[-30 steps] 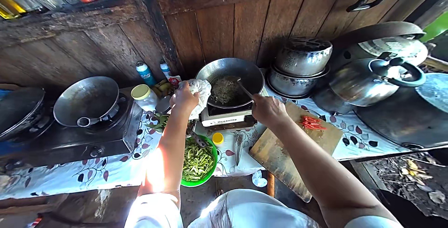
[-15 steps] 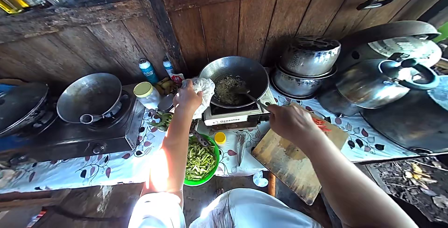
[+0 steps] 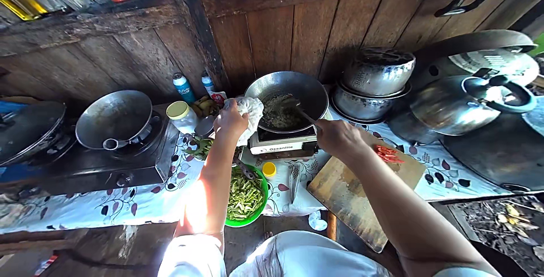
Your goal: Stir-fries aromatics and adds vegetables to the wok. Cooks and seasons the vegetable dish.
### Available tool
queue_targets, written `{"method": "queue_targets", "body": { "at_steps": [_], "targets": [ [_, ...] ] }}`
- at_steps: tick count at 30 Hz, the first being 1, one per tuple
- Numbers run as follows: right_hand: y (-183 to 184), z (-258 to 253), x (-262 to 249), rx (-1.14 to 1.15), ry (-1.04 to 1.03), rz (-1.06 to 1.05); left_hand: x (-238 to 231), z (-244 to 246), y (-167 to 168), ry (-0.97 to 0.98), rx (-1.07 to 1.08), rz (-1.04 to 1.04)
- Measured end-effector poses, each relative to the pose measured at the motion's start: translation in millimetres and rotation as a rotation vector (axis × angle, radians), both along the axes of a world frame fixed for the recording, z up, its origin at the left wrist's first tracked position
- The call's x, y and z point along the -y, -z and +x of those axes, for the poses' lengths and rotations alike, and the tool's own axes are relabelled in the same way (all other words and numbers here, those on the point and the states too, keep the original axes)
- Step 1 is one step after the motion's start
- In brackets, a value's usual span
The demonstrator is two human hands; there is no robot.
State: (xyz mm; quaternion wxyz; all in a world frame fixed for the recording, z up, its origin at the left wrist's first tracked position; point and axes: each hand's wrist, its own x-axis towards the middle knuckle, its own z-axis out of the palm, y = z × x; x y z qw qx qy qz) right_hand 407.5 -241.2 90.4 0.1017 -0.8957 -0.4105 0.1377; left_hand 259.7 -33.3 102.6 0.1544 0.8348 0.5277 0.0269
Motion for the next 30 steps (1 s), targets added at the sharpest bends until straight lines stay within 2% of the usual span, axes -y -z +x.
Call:
{"method": "queue_targets", "body": {
  "at_steps": [3, 9, 15, 17, 21, 23, 27, 30],
  "targets": [
    [16, -1, -10, -0.034, -0.061, 0.044, -1, 1, 1, -0.007, -0.021, 0.002],
    [-15, -3, 30, -0.029, -0.102, 0.056, -1, 2, 0, -0.012, -0.011, -0.001],
    [9, 8, -20, -0.025, -0.052, 0.001, -1, 3, 1, -0.014, -0.029, 0.002],
    [11, 0, -10, -0.019, -0.075, 0.009, -1, 3, 0, -0.011, -0.022, -0.007],
    [-17, -6, 33, 0.020, -0.109, 0.016, 0, 2, 0, -0.009, -0.023, -0.006],
    [-23, -1, 31, 0.024, -0.070, -0.006, 0, 3, 0, -0.011, -0.028, -0.004],
    [0, 12, -8, 0.007, -0.030, -0.024, -1, 2, 2, -0.011, -0.002, 0.001],
    [4, 2, 3, 0.000, -0.035, 0.045, -1, 1, 2, -0.010, -0.014, 0.006]
  ]
}}
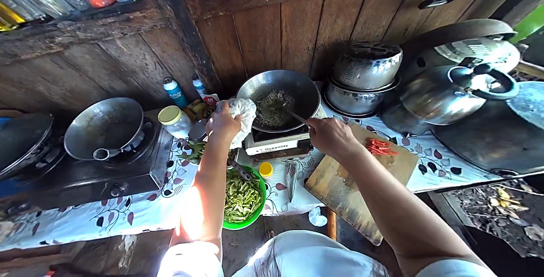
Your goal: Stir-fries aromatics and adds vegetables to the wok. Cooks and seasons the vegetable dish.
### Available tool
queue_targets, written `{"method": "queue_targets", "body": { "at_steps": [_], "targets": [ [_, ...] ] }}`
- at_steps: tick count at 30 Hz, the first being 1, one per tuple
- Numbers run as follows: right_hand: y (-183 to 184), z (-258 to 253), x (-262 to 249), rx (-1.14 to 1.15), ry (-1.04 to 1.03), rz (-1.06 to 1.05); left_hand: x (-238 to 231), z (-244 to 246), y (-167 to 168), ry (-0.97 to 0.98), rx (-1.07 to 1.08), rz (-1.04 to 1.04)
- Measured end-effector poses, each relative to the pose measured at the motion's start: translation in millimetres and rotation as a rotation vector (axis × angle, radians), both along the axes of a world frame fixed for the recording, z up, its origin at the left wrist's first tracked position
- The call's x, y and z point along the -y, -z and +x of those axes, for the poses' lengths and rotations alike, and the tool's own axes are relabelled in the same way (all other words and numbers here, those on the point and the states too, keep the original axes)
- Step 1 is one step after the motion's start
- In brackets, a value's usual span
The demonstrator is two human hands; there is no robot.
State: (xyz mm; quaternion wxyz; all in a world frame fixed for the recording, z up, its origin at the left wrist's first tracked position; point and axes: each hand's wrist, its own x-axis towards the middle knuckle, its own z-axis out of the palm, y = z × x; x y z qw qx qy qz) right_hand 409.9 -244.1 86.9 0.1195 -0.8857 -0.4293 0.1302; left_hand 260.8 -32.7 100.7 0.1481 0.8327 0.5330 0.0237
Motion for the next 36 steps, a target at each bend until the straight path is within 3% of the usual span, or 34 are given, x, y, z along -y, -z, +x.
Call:
{"method": "queue_targets", "body": {
  "at_steps": [6, 9, 11, 14, 19, 24, 27, 33, 36],
  "targets": [
    [-37, -29, 79, 0.250, -0.112, 0.184, -2, 0, 4, -0.015, 0.028, -0.005],
    [-37, -28, 57, 0.138, -0.017, -0.057, -2, 1, 5, -0.012, 0.030, 0.005],
    [-16, -15, 25, 0.082, 0.036, -0.107, -1, 1, 5, -0.009, 0.020, 0.012],
    [12, -5, 0, 0.054, 0.039, -0.007, -1, 0, 4, -0.012, 0.009, 0.009],
    [-3, -3, 11, 0.064, 0.028, 0.142, -4, 1, 6, -0.021, 0.020, 0.004],
    [15, 13, -27, -0.019, 0.088, 0.062, 0, 0, 6, -0.025, 0.026, 0.002],
    [14, -2, -13, -0.037, 0.024, 0.072, 1, -1, 2, -0.007, 0.022, 0.000],
    [-31, -22, 62, 0.095, -0.131, 0.180, -1, -1, 4, -0.005, 0.017, -0.001],
    [-30, -27, 50, 0.013, -0.072, 0.060, 0, -1, 3, -0.005, 0.006, 0.000]
  ]
}}
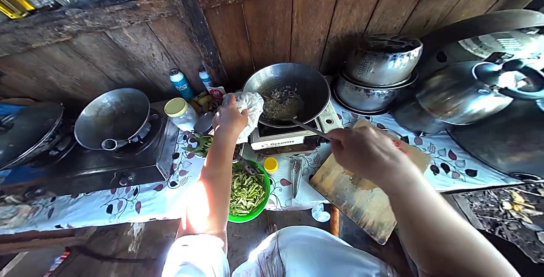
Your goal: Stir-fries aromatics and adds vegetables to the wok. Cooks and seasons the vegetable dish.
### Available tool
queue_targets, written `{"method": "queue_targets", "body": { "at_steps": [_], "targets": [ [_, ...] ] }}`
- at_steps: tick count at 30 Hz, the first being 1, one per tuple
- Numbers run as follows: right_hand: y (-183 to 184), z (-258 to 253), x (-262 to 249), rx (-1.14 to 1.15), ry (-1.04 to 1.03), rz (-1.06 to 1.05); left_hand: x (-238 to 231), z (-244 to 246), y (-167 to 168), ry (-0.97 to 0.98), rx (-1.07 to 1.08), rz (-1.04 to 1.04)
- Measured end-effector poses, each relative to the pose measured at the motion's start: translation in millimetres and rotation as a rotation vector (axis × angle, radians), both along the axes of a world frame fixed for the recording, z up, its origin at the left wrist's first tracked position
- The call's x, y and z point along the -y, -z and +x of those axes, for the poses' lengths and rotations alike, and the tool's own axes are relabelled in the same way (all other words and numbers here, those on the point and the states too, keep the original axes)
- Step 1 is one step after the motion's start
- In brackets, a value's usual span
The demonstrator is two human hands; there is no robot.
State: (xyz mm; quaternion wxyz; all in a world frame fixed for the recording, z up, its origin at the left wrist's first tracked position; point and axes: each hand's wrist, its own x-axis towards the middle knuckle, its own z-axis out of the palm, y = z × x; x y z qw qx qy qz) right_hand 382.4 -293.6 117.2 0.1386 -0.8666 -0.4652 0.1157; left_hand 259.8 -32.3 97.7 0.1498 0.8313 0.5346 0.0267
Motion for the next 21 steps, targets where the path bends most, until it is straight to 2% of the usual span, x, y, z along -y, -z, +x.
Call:
{"method": "queue_targets", "body": {
  "at_steps": [2, 4, 8, 11, 14, 21],
  "targets": [
    [15, 5, -27, -0.080, 0.057, -0.017, 0, 1, 0, 0.005, 0.000, -0.003],
    [33, 15, -49, -0.087, 0.096, 0.064, 0, 1, -1, 0.010, -0.002, 0.003],
    [43, 31, -81, -0.098, 0.144, 0.106, 0, 2, 0, 0.001, -0.010, 0.004],
    [53, 37, -90, -0.086, 0.075, 0.092, 1, 3, 1, -0.007, -0.007, 0.002],
    [47, 34, -70, -0.065, -0.015, 0.048, 1, 3, 2, -0.006, -0.009, 0.008],
    [-14, 7, 14, 0.097, -0.042, 0.001, -2, -2, 7, 0.064, 0.087, 0.040]
  ]
}}
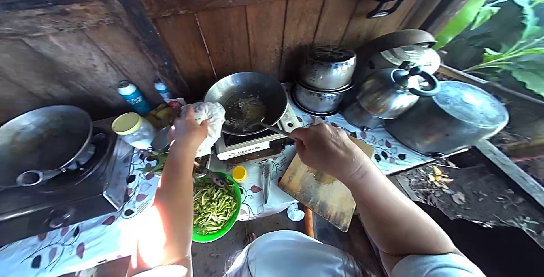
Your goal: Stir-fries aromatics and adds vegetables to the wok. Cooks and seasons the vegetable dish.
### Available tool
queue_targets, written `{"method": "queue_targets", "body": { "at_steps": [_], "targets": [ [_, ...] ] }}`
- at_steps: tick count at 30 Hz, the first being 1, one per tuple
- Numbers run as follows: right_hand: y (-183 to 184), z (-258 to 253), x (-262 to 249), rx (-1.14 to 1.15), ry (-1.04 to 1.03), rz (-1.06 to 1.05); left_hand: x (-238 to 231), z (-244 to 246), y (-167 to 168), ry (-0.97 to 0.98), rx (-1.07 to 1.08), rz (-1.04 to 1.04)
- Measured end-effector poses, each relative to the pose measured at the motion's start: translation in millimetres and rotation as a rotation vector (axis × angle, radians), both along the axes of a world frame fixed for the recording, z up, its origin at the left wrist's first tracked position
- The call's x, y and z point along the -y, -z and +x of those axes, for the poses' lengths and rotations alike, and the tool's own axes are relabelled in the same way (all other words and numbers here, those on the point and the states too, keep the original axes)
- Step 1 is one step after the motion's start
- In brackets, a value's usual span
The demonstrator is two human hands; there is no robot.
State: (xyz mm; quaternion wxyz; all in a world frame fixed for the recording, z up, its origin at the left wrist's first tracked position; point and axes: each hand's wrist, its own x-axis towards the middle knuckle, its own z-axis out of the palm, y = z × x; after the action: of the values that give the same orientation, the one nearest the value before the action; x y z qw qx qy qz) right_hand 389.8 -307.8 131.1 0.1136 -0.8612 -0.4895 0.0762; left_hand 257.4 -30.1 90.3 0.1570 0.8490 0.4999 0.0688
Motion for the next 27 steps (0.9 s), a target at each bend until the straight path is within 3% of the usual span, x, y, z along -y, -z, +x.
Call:
{"method": "queue_targets", "body": {
  "at_steps": [4, 7, 11, 14, 17, 23, 27],
  "targets": [
    [13, -3, -24, -0.071, 0.073, -0.128, 2, 0, -2, -0.027, -0.018, 0.005],
    [41, 11, -52, -0.087, 0.095, -0.069, 0, 0, -1, -0.030, -0.029, 0.002],
    [50, 28, -71, -0.100, 0.146, 0.037, -2, 1, -4, -0.046, -0.041, -0.012],
    [61, 34, -84, -0.118, 0.192, 0.005, -2, 2, -6, -0.060, -0.044, -0.013],
    [62, 27, -74, -0.120, 0.163, -0.022, -2, 5, -4, -0.092, 0.007, 0.024],
    [24, 4, -16, -0.057, 0.082, 0.008, -3, 8, 5, -0.168, 0.078, 0.077],
    [35, 6, -35, -0.091, 0.123, -0.070, -3, 7, 3, -0.159, 0.046, 0.093]
  ]
}}
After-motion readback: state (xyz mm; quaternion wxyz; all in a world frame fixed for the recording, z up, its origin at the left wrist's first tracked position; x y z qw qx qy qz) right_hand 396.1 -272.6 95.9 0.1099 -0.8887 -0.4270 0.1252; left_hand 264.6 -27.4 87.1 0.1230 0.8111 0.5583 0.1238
